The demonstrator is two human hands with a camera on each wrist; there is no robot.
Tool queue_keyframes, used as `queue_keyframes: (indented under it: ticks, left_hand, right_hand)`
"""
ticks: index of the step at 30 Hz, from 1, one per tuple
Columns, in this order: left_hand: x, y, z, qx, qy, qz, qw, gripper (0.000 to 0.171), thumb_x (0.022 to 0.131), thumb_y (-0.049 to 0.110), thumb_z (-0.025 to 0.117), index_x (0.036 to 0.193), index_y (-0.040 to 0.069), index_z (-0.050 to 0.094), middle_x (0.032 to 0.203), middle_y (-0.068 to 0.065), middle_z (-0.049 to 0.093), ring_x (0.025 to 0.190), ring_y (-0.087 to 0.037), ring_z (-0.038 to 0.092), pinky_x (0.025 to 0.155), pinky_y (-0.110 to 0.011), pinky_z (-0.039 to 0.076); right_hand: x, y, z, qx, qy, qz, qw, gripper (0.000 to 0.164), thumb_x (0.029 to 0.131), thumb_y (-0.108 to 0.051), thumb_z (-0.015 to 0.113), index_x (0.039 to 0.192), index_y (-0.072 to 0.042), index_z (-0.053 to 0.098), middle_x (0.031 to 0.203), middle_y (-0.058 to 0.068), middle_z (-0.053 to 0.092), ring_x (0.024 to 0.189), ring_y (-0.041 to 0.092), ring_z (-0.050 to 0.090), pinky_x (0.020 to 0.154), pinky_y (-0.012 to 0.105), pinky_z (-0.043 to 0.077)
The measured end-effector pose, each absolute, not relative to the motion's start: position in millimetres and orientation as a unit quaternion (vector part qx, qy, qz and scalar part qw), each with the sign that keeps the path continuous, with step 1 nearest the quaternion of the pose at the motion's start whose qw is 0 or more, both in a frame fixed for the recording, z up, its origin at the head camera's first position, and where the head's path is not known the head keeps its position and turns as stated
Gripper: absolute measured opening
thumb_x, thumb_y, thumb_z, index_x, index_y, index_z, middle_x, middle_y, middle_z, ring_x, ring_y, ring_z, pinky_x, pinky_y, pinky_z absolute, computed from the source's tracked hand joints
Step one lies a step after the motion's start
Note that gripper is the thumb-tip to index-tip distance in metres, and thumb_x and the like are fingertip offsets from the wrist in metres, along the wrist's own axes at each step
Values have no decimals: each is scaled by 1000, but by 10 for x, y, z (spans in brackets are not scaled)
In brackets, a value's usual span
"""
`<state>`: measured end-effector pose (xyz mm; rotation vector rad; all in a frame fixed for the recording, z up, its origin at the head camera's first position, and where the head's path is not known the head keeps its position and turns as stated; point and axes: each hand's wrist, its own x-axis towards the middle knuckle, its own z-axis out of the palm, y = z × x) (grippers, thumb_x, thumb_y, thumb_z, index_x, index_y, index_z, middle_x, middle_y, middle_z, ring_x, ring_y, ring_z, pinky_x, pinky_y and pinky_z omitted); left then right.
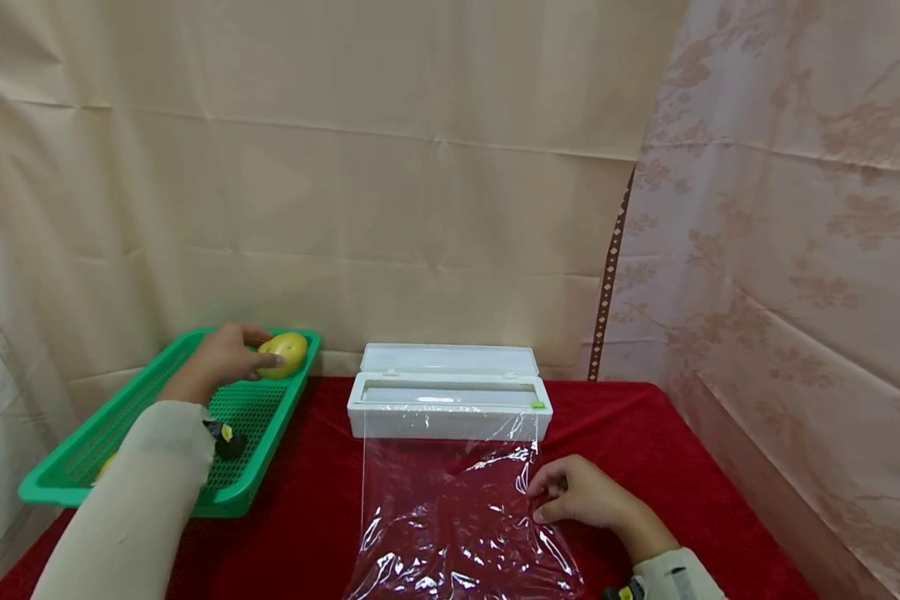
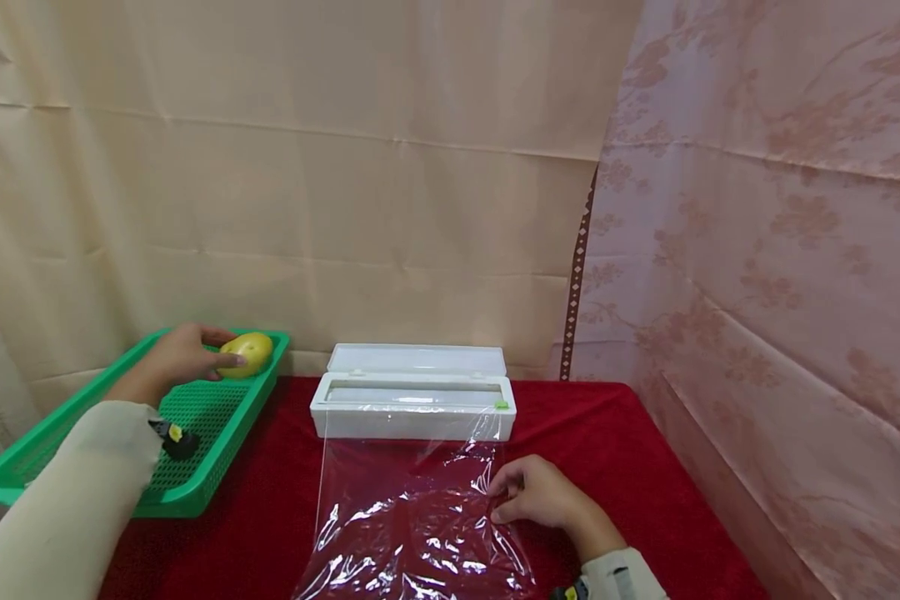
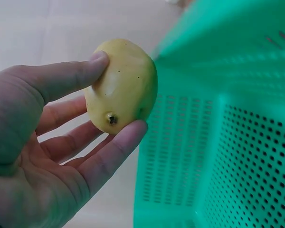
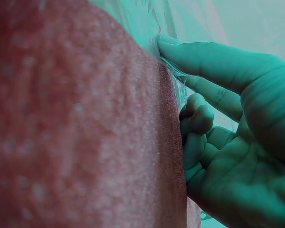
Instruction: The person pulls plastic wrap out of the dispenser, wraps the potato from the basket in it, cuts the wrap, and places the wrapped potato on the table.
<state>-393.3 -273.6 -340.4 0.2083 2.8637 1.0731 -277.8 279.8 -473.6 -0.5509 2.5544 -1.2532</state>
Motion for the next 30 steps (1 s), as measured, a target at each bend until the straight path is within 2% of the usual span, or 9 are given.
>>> queue_keyframes:
  ticks: [8, 14, 18, 21, 30]
  left_hand:
    - [-3740, -2561, -3328, 96, 926, 365, -3, 67, 95, 32, 76, 145, -6, 52, 145, -33, 53, 94, -22, 75, 80, -37, 62]
    - [-3568, -2371, -3322, 100, 930, 352, -42, 61, 94, 36, 76, 141, 2, 59, 139, -26, 59, 115, -39, 69, 82, -38, 60]
    - [-3435, -2253, -3316, 91, 929, 353, -60, 65, 93, 41, 77, 145, 6, 57, 140, -23, 60, 124, -44, 63, 88, -46, 60]
    - [-3297, -2156, -3337, 86, 928, 356, -75, 67, 92, 43, 78, 145, 8, 57, 140, -23, 62, 125, -44, 61, 87, -46, 60]
    - [-2975, -1903, -3513, 108, 912, 376, -119, 63, 89, 36, 83, 142, 11, 61, 140, -21, 61, 125, -44, 60, 77, -41, 61]
  right_hand:
    - [-2789, 2799, -4765, -182, 881, -420, 121, 25, 76, -14, 89, 98, -11, 78, 67, -4, 50, 61, 5, 45, 54, 22, 41]
    - [-2782, 2797, -4750, -176, 880, -422, 125, 25, 76, -12, 89, 99, -11, 77, 69, -3, 51, 62, 6, 46, 54, 22, 41]
    - [-2779, 2795, -4727, -175, 877, -428, 128, 26, 77, -12, 89, 99, -10, 77, 69, -2, 51, 62, 7, 46, 55, 22, 41]
    - [-2788, 2800, -4733, -181, 875, -431, 129, 26, 77, -12, 89, 100, -9, 77, 69, -3, 51, 63, 6, 46, 55, 22, 41]
    - [-2800, 2821, -4734, -180, 870, -439, 132, 25, 78, -12, 88, 100, -9, 77, 71, -2, 52, 64, 7, 47, 57, 22, 42]
